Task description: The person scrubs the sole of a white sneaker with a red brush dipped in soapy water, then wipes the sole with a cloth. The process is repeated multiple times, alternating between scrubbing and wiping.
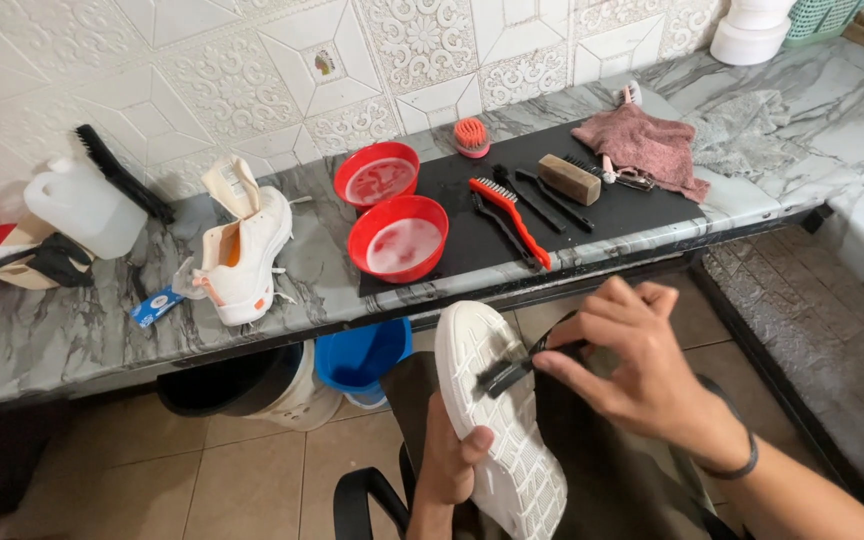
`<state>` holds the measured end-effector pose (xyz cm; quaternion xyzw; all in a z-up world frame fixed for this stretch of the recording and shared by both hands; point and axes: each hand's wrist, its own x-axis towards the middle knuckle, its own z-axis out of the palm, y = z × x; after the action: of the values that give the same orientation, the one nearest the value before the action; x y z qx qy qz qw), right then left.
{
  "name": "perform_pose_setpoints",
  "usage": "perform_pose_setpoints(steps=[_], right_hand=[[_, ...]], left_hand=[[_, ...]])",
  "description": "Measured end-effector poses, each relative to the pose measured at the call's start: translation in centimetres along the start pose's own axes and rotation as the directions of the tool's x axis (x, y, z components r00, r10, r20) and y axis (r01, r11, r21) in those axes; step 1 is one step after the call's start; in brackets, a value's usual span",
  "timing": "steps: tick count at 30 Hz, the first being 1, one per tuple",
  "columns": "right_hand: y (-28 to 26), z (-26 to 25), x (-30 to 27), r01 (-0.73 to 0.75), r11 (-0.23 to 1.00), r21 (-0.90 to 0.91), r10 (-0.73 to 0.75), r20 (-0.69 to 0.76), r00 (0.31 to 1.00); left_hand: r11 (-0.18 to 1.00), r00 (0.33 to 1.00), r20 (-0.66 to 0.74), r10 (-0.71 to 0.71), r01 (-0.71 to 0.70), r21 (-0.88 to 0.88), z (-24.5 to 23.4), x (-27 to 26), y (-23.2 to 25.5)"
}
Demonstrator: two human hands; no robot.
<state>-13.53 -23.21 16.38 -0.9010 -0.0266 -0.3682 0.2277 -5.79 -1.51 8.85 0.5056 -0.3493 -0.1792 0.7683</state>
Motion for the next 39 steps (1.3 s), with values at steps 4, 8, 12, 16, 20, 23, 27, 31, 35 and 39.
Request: perform_pose_setpoints(steps=[4, 8, 12, 16, 20, 23, 27, 31, 35, 39], right_hand=[[3.2, 1.1, -0.1, 0.006, 0.995, -0.100, -0.003, 0.028, 1.000], [2.8, -0.4, 0.4, -0.069, 0.989, -0.128, 0.067, -0.018, 0.998], [-0.1, -0.3, 0.2, 0.070, 0.998, -0.008, -0.070, 0.023, 0.997], [2.2, 0.2, 0.7, -0.033, 0.993, 0.109, 0.022, 0.106, 0.994], [-0.8, 0.2, 0.6, 0.041, 0.988, 0.150, -0.055, 0.088, 0.995], [2.9, -0.1, 1.8, 0.006, 0.992, 0.126, -0.026, 0.153, 0.988], [0.2, -1.8, 3.8, 0.187, 0.982, 0.010, -0.187, 0.088, 0.978], [0.8, -3.1, 6.3, 0.402, 0.909, 0.108, -0.416, 0.256, 0.872], [-0.8, -3.2, 7.0, 0.458, 0.886, 0.072, -0.457, 0.294, 0.839], [-0.4, -3.7, 8.7, 0.422, 0.890, 0.170, -0.454, 0.408, 0.792]], left_hand=[[0.998, 0.998, 0.037, 0.048, -0.046, -0.035, -0.6, -0.4, 0.4], [0.999, 0.998, 0.054, 0.035, -0.032, -0.043, -1.0, -0.8, -0.5], [0.997, 0.999, 0.020, 0.028, -0.030, 0.064, -0.2, 0.1, -0.5], [0.999, 0.998, 0.053, 0.045, -0.046, 0.023, -0.3, -0.4, 0.5], [0.998, 0.997, 0.058, 0.048, -0.046, -0.037, 0.2, 0.4, 0.7], [0.996, 0.997, 0.083, -0.001, 0.009, -0.092, -1.5, -0.7, -0.9], [0.991, 0.992, 0.127, -0.006, 0.023, -0.134, -2.8, -1.5, -3.5], [0.970, 0.991, 0.092, -0.093, 0.111, -0.216, -4.6, -2.6, -6.6], [0.897, 0.979, 0.141, -0.147, 0.192, -0.398, -5.7, -3.2, -9.3], [0.886, 0.950, 0.269, 0.159, -0.018, -0.462, -12.9, -3.8, -23.4]])
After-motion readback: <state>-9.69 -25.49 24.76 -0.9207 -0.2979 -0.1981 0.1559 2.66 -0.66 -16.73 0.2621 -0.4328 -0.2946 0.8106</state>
